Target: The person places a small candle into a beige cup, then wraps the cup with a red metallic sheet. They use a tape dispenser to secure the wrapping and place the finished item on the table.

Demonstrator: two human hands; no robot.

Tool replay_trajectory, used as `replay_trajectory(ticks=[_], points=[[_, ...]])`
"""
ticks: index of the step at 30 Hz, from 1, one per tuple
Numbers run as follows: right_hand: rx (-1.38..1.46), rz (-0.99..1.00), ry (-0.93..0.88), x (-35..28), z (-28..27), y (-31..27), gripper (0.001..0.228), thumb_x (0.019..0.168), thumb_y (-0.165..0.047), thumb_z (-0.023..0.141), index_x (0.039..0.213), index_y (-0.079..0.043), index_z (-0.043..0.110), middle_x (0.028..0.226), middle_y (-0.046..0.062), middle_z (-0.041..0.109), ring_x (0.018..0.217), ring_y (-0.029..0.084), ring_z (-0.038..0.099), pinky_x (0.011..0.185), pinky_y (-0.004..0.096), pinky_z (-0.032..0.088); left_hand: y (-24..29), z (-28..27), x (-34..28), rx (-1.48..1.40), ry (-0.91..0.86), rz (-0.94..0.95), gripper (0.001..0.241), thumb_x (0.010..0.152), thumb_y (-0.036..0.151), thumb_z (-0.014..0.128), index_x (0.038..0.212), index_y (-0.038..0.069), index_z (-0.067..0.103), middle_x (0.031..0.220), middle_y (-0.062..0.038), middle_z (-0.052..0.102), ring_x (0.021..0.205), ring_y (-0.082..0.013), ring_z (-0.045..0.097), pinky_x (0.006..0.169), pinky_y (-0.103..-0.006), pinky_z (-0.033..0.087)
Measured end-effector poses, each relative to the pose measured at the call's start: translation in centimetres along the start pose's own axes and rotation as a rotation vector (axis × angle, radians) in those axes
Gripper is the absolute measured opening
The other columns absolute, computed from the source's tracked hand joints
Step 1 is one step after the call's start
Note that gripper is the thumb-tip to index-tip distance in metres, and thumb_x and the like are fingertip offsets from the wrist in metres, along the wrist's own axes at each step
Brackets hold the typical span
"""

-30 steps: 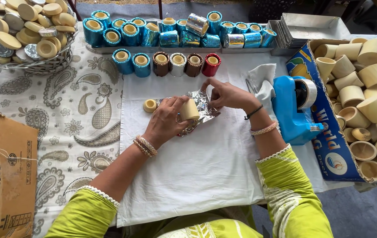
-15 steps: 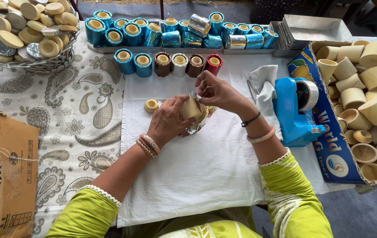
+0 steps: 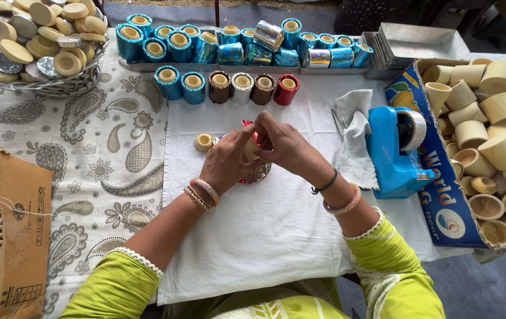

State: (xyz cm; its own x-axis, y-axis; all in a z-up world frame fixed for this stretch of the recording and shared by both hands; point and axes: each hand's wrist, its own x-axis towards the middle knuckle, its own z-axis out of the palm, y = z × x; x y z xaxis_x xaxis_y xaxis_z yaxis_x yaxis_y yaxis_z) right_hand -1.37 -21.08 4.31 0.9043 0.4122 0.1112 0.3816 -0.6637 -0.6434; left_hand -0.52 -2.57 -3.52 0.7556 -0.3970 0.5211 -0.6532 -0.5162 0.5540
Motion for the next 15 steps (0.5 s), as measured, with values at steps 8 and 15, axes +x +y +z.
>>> replay_trajectory(ticks=[8, 15], points=[[-0.103, -0.037, 0.023, -2.8, -0.7, 0.4, 0.049, 0.082, -0.015, 0.085, 0.118, -0.009, 0.051, 0.098, 0.01, 0.069, 0.09, 0.024, 0.07, 0.078, 0.038, 0.059, 0.8, -0.9, 0.0, -0.022, -0.01, 0.003, 0.061, 0.075, 0.032, 0.09, 0.124, 0.012, 0.058, 0.115, -0.012, 0.067, 0.098, -0.0321, 0.071, 0.08, -0.0426, 0.06], [0.108, -0.173, 0.146, -4.5, 0.2, 4.8, 0.033, 0.094, -0.004, 0.076, 0.117, -0.007, 0.054, 0.099, 0.006, 0.061, 0.091, 0.017, 0.062, 0.089, 0.035, 0.059, 0.8, -1.2, 0.1, -0.064, -0.056, -0.025, 0.063, 0.07, 0.029, 0.091, 0.12, 0.012, 0.057, 0.115, -0.012, 0.066, 0.102, -0.0335, 0.071, 0.085, -0.0432, 0.059]])
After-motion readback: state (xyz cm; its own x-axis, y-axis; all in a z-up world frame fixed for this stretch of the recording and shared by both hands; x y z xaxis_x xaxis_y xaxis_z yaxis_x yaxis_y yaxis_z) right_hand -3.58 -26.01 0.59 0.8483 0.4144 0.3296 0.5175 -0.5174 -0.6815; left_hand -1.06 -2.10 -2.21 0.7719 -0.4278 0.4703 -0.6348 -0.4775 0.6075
